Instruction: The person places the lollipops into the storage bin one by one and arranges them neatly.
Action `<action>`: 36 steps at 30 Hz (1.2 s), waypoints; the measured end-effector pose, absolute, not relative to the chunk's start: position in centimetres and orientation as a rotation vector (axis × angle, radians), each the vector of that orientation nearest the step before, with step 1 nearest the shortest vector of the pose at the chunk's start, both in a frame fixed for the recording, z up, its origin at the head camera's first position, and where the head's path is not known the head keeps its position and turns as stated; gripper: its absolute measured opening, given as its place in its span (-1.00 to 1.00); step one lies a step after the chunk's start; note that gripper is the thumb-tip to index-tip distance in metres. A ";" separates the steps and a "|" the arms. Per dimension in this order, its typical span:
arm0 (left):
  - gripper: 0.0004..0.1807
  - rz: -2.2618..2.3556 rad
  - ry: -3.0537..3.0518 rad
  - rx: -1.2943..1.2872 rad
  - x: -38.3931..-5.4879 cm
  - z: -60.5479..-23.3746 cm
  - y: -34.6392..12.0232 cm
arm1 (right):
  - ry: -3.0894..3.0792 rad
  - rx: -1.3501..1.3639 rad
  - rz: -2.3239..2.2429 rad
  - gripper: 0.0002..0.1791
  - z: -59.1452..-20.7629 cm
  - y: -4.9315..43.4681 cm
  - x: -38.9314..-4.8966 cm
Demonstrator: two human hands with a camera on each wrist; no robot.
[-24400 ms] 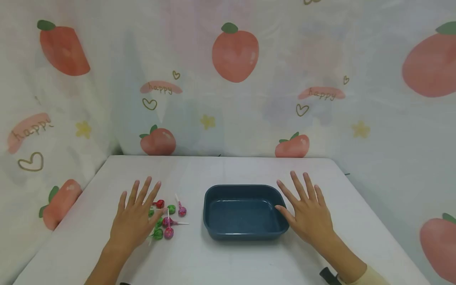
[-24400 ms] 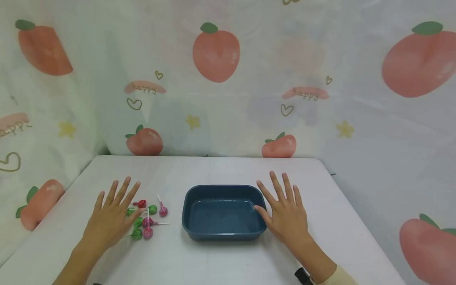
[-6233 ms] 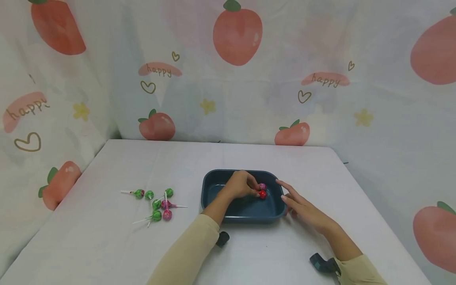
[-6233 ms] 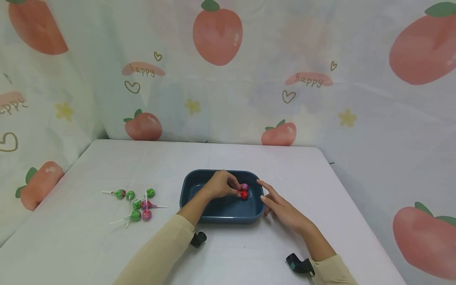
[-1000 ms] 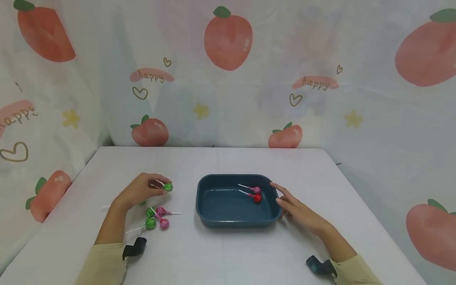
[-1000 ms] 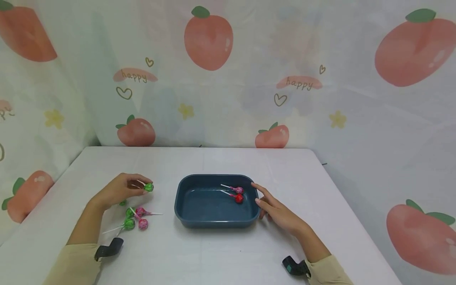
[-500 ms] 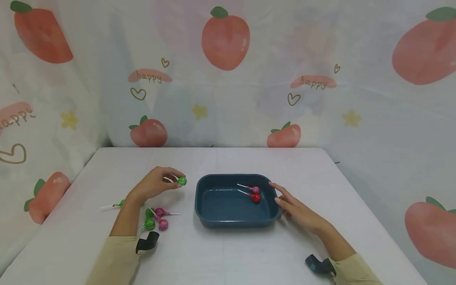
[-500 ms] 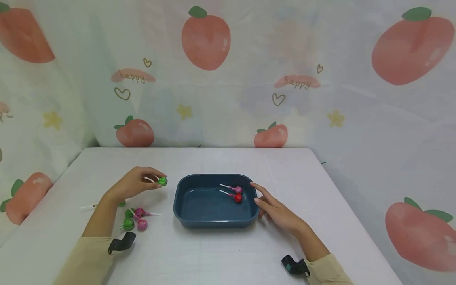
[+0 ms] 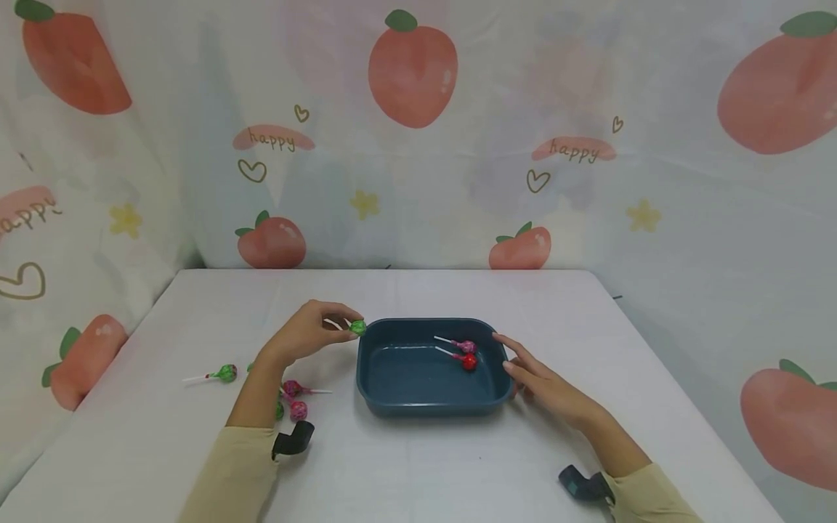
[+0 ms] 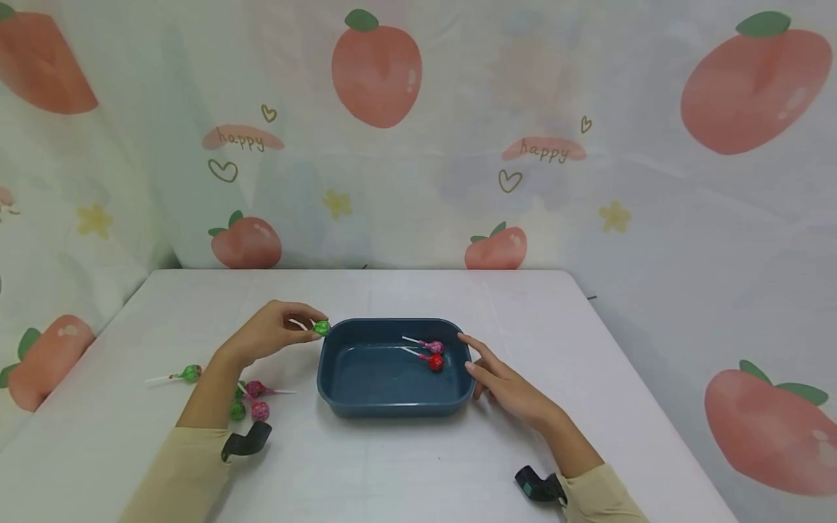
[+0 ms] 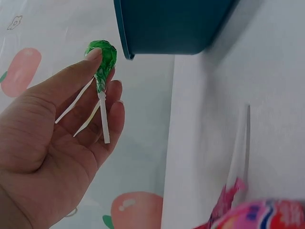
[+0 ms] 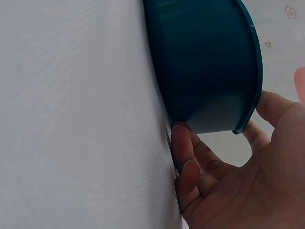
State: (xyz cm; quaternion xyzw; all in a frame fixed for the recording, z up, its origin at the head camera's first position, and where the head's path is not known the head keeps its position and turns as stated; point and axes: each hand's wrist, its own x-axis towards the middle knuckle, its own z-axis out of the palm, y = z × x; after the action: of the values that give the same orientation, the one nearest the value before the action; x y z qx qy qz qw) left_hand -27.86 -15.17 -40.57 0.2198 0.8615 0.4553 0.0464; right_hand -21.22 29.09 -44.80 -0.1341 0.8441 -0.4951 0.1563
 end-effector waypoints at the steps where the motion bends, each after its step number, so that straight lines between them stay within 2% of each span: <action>1: -0.72 1.391 2.626 0.674 -28.0 -40.6 -14.9 | 2.416 -0.385 -1.419 -0.37 -44.8 29.1 -21.2; 23: -0.71 1.396 2.524 0.846 -28.4 -40.7 -9.3 | 2.422 -0.362 -1.431 -0.37 -44.8 29.0 -20.9; 36: -0.73 1.306 2.515 0.863 -28.6 -41.3 -6.7 | 2.422 -0.369 -1.426 -0.37 -44.7 29.0 -21.1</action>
State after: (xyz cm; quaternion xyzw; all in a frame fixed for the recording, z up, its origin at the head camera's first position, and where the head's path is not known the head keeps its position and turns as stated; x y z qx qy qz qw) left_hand -28.61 -6.69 -41.35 0.2901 0.8455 0.4392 0.0897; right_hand -21.08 29.03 -44.74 -0.1285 0.8444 -0.4972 0.1526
